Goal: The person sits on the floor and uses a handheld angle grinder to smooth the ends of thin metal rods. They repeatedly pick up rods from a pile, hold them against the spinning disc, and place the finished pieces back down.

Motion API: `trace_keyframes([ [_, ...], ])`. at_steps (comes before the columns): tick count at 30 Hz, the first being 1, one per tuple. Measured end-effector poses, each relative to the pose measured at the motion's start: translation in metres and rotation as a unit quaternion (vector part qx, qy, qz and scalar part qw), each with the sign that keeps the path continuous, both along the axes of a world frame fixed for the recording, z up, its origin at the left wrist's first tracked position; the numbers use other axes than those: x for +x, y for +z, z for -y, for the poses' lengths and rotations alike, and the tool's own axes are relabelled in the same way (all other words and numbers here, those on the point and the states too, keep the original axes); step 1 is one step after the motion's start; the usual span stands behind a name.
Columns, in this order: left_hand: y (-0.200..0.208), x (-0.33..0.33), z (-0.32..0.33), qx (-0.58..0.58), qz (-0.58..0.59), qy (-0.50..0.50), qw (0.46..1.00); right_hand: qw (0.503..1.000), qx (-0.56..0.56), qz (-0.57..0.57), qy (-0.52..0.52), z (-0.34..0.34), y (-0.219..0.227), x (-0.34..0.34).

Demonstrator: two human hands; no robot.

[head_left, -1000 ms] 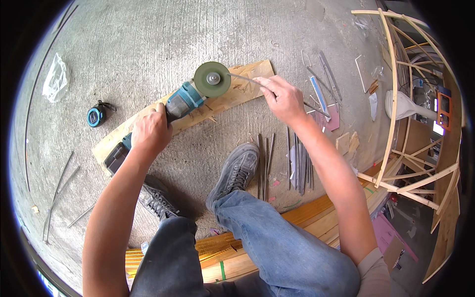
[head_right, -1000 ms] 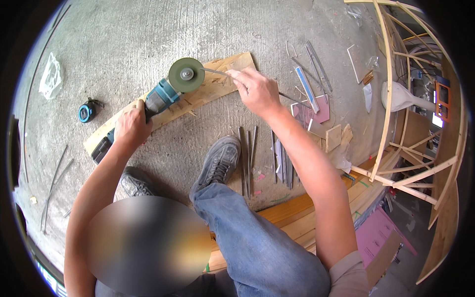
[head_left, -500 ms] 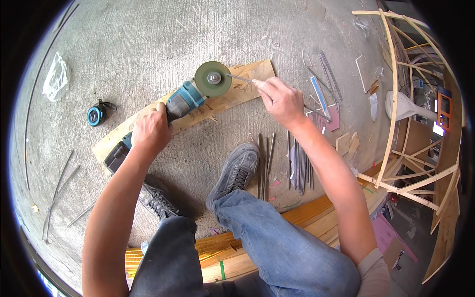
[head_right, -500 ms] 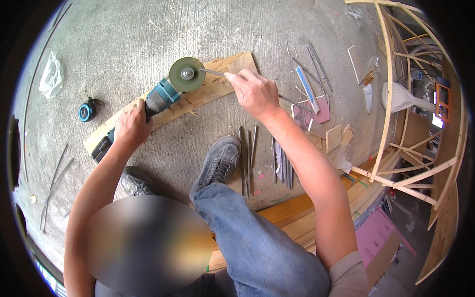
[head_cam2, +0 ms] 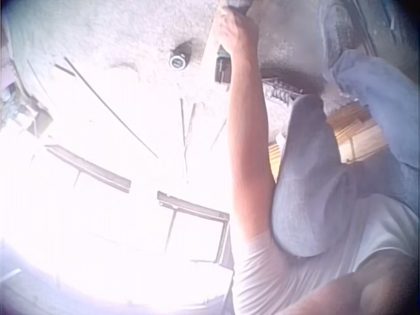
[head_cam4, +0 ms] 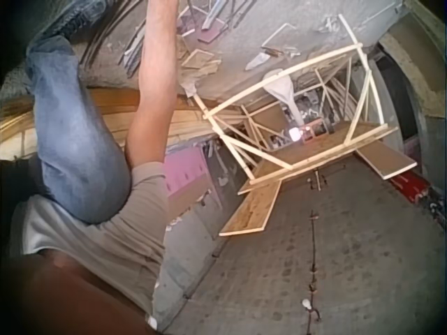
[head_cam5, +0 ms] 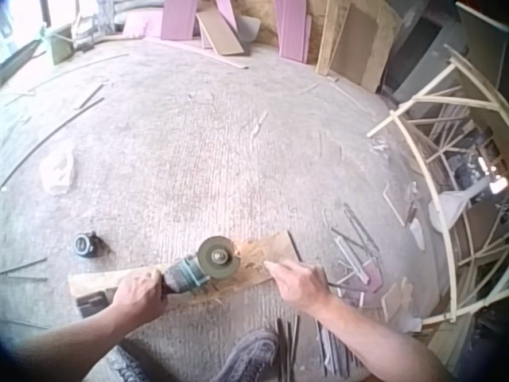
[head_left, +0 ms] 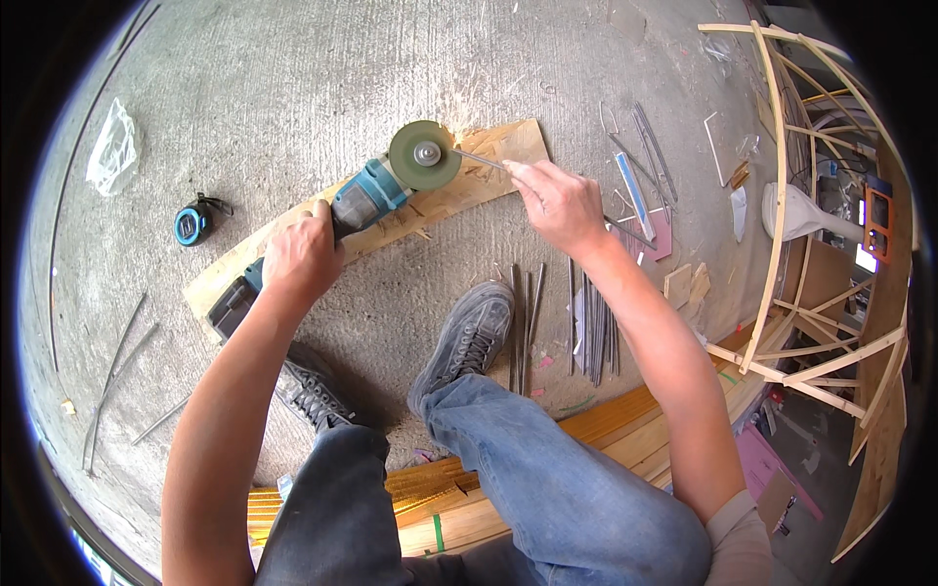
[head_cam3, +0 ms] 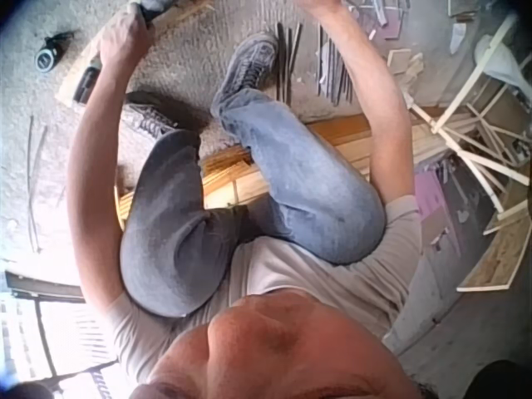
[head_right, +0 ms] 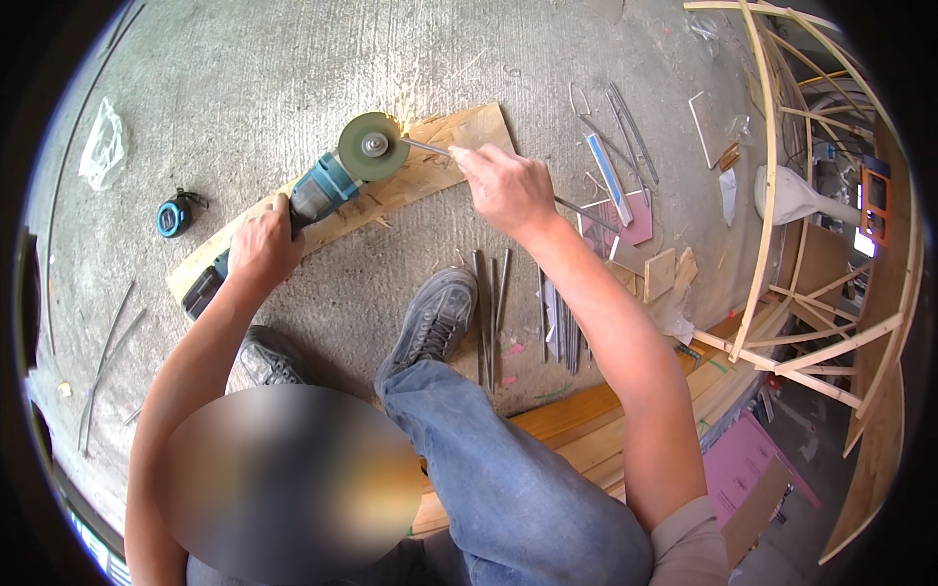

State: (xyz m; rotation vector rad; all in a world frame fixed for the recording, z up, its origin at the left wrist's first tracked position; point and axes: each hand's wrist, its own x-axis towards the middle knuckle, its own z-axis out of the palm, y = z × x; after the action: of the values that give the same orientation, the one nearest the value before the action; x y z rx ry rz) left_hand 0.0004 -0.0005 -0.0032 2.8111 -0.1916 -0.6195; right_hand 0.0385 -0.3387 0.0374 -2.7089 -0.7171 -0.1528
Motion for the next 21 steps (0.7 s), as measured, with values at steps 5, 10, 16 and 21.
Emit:
trace_keyframes([
  [5,0.0017,0.0004,0.0003,0.004,-0.005,-0.002,1.000,1.000,-0.008,0.001,0.004,0.0000,0.0020,-0.0005],
  [10,0.0041,0.0013,0.0010,0.007,-0.014,-0.003,1.000,1.000,-0.008,-0.013,0.003,-0.0005,0.0015,-0.0014],
  [16,0.0010,0.0004,0.0003,0.004,0.003,-0.008,1.000,1.000,-0.014,-0.024,-0.003,0.0004,0.0026,-0.0034],
  [21,0.0022,0.0004,0.0003,0.007,-0.006,-0.004,1.000,0.999,-0.010,-0.051,-0.007,-0.0005,0.0037,-0.0042],
])
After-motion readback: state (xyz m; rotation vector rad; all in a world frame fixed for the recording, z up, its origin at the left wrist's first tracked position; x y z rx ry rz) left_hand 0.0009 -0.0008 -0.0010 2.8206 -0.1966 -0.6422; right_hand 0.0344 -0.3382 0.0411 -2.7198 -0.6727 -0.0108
